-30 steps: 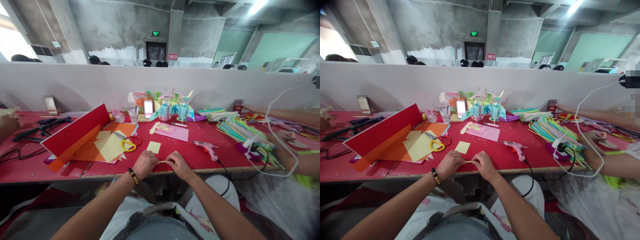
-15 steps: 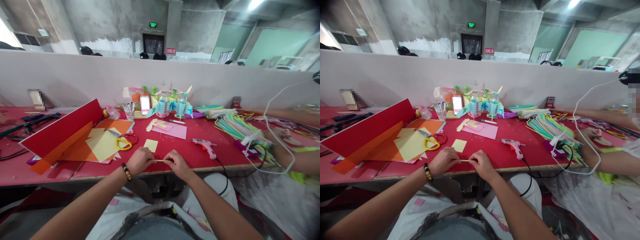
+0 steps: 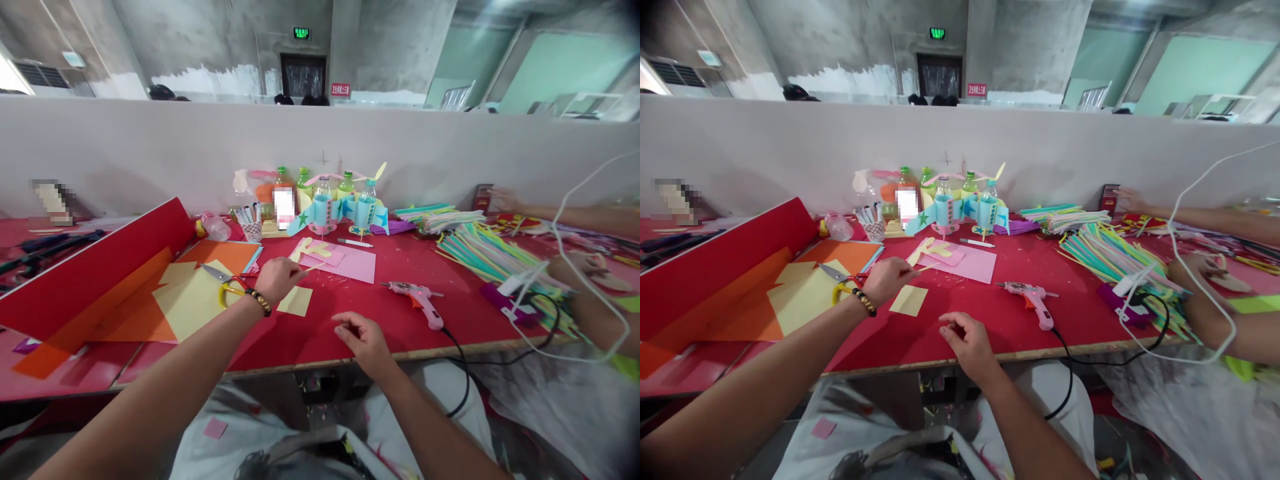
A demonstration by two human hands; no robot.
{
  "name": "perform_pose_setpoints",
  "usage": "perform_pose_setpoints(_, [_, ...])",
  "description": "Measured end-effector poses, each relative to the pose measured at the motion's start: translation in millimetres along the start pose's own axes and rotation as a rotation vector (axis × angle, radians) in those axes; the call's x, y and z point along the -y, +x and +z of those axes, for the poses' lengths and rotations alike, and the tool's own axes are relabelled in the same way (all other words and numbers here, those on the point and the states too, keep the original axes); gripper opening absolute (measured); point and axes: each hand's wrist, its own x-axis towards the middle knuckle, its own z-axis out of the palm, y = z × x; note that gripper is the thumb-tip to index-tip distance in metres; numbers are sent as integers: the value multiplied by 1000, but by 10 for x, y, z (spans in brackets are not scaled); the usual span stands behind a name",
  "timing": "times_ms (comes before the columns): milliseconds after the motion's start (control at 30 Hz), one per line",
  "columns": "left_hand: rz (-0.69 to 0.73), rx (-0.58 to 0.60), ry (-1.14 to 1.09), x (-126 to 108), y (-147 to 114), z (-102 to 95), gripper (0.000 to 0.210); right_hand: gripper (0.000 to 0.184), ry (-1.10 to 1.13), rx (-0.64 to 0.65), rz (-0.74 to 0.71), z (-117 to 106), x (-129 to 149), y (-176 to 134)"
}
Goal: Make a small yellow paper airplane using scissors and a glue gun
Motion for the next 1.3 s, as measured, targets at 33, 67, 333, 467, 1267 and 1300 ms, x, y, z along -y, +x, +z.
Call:
perform_pose_setpoints(33, [-8, 9, 33, -28, 107, 51, 44, 21, 2, 5, -3, -7, 10, -1])
perform_pose_setpoints(67, [-15, 10, 49, -56, 211, 107, 45, 20, 0, 9, -10, -14, 20, 0])
perform_pose_setpoints(333, [-15, 62, 114, -216, 838, 483, 51, 13, -87, 59, -103, -35, 60, 11])
perform_pose_setpoints(467, [-19, 114, 136, -244, 981, 608, 48, 15, -99, 75, -116, -38, 66, 7])
perform_pose_setpoints(1267, [8, 376, -181, 279, 86, 243, 28, 17, -99, 80, -68, -50, 74, -14])
perform_pose_setpoints(1300, [0, 384, -204, 265, 101, 248, 23, 17, -91, 77, -52, -49, 66, -19])
